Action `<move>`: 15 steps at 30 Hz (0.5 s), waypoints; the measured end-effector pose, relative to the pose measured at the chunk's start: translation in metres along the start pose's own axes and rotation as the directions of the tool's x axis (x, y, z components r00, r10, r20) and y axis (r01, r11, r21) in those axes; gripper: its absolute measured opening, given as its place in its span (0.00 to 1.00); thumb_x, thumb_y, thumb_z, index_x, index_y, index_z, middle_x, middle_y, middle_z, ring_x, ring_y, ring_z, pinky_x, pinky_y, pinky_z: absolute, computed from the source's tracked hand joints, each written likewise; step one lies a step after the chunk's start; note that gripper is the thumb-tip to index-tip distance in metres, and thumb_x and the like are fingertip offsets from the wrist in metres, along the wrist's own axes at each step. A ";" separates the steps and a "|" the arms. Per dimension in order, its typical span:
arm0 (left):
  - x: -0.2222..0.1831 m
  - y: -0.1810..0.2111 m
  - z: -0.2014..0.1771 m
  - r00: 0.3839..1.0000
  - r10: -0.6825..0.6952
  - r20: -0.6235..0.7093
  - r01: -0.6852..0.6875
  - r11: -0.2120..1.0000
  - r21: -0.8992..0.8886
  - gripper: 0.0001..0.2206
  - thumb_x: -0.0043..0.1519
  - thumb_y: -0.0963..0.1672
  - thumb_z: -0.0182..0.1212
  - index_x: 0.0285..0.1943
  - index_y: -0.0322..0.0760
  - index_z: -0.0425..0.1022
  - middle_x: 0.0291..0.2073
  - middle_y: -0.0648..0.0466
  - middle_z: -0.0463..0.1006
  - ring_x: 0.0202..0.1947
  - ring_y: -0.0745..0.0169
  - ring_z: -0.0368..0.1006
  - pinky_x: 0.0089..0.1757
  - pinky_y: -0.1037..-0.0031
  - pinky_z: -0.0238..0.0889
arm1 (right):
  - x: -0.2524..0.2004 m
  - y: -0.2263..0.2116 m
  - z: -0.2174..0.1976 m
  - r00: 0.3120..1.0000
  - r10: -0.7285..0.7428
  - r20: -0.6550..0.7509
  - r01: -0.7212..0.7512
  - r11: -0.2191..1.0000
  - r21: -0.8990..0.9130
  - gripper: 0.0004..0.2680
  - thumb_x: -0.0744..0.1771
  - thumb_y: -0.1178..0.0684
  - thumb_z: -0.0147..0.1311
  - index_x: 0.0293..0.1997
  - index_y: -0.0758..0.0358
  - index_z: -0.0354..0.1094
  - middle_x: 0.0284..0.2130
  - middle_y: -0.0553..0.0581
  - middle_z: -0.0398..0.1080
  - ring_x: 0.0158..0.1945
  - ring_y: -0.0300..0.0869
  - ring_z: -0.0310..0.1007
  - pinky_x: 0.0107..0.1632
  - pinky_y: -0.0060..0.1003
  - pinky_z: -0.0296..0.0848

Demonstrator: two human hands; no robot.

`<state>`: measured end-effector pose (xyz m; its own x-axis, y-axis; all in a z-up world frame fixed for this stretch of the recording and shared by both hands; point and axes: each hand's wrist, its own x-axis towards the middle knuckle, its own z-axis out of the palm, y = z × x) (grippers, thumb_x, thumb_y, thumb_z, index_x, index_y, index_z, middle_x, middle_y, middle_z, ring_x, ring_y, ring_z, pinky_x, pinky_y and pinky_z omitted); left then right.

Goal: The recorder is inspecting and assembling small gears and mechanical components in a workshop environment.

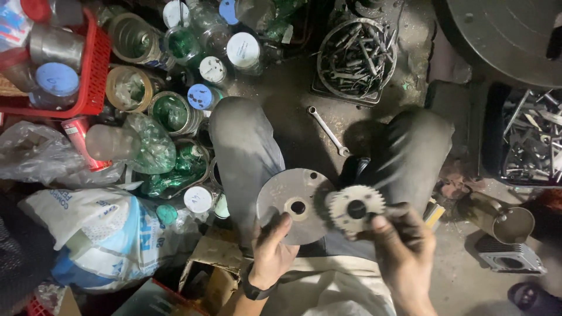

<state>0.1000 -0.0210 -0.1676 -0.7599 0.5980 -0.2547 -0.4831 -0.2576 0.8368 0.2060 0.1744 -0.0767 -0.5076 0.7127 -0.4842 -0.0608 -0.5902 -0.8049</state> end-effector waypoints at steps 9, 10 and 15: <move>-0.018 -0.026 -0.004 0.997 -0.060 -0.058 0.052 0.990 -0.128 0.21 0.64 0.34 0.63 0.66 0.34 0.67 0.58 0.44 0.73 0.57 0.52 0.74 0.55 0.64 0.72 | -0.003 -0.001 0.042 0.997 0.009 0.074 0.034 0.827 -0.561 0.08 0.63 0.64 0.62 0.44 0.72 0.71 0.31 0.58 0.82 0.34 0.37 0.82 0.38 0.33 0.81; -0.019 -0.025 -0.004 0.996 -0.062 -0.060 0.054 0.990 -0.128 0.21 0.64 0.34 0.63 0.66 0.34 0.67 0.58 0.44 0.73 0.57 0.52 0.74 0.55 0.64 0.72 | -0.002 -0.003 0.045 0.997 0.012 0.073 0.031 0.827 -0.562 0.08 0.63 0.64 0.62 0.44 0.72 0.71 0.31 0.58 0.82 0.34 0.37 0.82 0.38 0.33 0.81; -0.013 -0.011 0.002 0.893 0.406 0.192 -0.404 0.538 0.740 0.19 0.60 0.35 0.70 0.58 0.43 0.80 0.59 0.50 0.69 0.56 0.55 0.75 0.54 0.70 0.75 | 0.004 0.002 0.039 0.998 -0.032 0.048 0.058 0.674 -0.736 0.13 0.61 0.59 0.68 0.43 0.70 0.67 0.26 0.54 0.79 0.27 0.33 0.76 0.31 0.27 0.73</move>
<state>0.1158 -0.0241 -0.1723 -0.7915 0.5755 0.2057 0.3690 0.1817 0.9115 0.1700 0.1613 -0.0671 -0.5463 0.7123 -0.4407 0.5626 -0.0777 -0.8231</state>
